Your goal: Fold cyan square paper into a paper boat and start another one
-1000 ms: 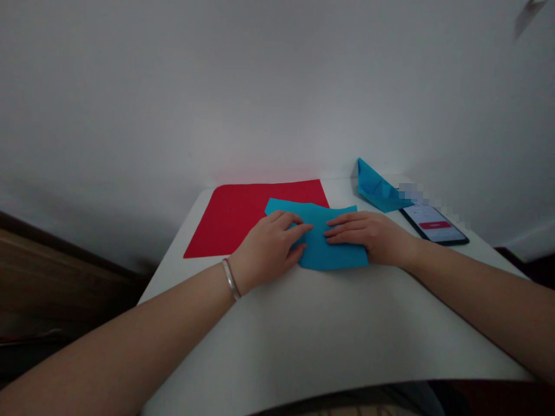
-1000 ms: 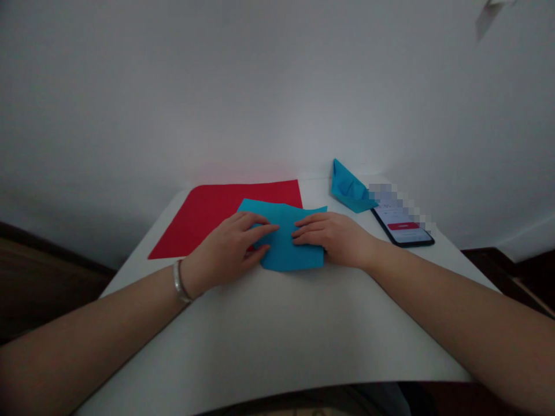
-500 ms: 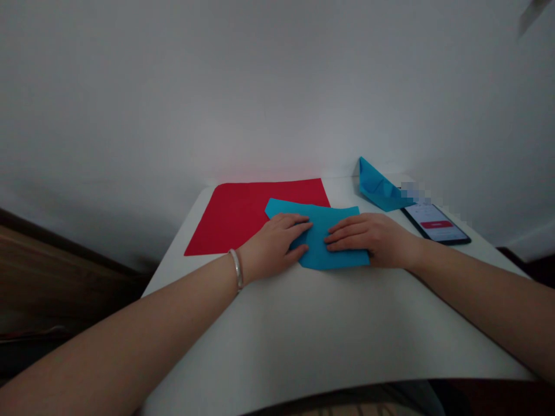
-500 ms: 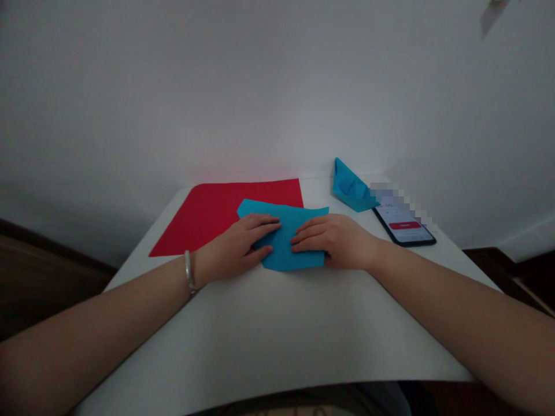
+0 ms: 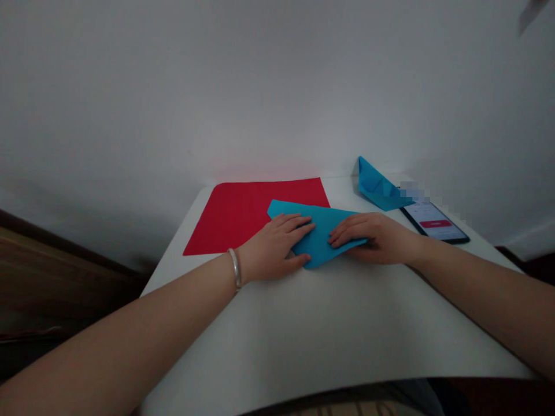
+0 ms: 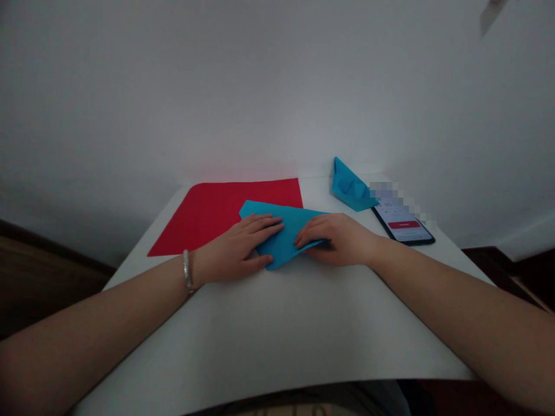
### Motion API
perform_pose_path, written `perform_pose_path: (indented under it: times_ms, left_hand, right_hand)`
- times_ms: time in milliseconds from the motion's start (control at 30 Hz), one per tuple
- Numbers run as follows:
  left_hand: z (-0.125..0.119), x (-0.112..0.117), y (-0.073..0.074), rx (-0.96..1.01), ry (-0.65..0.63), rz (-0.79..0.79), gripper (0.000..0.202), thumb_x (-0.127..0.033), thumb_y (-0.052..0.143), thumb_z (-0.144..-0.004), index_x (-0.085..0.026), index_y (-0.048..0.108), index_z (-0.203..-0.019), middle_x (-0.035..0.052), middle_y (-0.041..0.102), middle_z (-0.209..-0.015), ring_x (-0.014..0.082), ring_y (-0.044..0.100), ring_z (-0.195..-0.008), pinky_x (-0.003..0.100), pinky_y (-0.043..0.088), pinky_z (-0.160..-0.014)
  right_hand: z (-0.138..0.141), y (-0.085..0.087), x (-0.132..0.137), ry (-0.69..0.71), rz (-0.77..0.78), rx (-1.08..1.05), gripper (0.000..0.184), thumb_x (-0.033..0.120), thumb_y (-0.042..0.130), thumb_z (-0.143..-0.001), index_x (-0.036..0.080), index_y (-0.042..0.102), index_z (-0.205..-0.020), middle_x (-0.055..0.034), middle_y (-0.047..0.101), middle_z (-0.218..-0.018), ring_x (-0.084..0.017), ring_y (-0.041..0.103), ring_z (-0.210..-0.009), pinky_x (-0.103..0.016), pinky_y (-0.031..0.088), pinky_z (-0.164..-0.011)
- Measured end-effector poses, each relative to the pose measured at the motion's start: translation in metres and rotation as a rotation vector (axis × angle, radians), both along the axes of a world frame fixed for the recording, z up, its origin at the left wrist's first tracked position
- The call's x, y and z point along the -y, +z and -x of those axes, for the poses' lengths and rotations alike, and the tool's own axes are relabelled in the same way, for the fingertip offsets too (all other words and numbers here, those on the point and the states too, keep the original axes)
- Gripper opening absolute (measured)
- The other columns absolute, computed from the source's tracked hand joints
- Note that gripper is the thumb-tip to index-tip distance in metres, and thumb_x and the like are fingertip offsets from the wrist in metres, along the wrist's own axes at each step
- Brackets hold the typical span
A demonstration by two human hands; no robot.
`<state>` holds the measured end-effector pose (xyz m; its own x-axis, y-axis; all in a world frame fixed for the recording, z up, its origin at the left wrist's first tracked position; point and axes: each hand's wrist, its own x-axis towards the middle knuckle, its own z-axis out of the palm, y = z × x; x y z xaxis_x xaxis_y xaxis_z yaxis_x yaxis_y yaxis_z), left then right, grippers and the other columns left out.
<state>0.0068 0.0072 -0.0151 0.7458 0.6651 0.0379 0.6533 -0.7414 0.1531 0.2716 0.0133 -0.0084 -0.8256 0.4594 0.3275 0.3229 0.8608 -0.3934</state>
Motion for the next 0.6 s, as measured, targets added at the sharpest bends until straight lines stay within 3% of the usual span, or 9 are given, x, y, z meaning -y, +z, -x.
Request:
perform_pose_path:
  times_ms: [300, 500, 600]
  left_hand:
    - [0.0019, -0.0001, 0.0003, -0.021, -0.044, 0.02, 0.075, -0.059, 0.048, -0.086, -0.016, 0.031, -0.145, 0.0123, 0.027, -0.153, 0.0302, 0.021, -0.141, 0.047, 0.016, -0.115]
    - [0.0017, 0.0, 0.0008, -0.026, -0.032, 0.053, 0.082, -0.062, 0.049, -0.084, -0.015, 0.026, -0.147, 0.0125, 0.025, -0.154, 0.0285, 0.018, -0.143, 0.047, 0.011, -0.116]
    - [0.0011, 0.0002, 0.001, 0.004, -0.025, 0.067, 0.081, -0.062, 0.052, -0.082, -0.015, 0.03, -0.145, 0.0113, 0.028, -0.153, 0.028, 0.02, -0.142, 0.046, 0.011, -0.117]
  right_hand:
    - [0.0014, -0.0012, -0.0039, -0.106, 0.198, -0.083, 0.015, 0.03, 0.062, -0.082, 0.022, 0.07, -0.092, -0.0042, 0.071, -0.095, -0.018, 0.063, -0.09, -0.033, 0.048, -0.083]
    - [0.0013, -0.0022, -0.0061, -0.32, 0.415, 0.003, 0.026, 0.045, 0.057, -0.082, 0.02, 0.065, -0.08, -0.0023, 0.066, -0.083, -0.019, 0.059, -0.076, -0.032, 0.045, -0.069]
    - [0.0045, -0.0016, -0.0067, -0.444, 0.38, 0.048, 0.032, 0.05, 0.055, -0.08, 0.021, 0.058, -0.069, -0.0006, 0.058, -0.069, -0.017, 0.052, -0.065, -0.031, 0.039, -0.06]
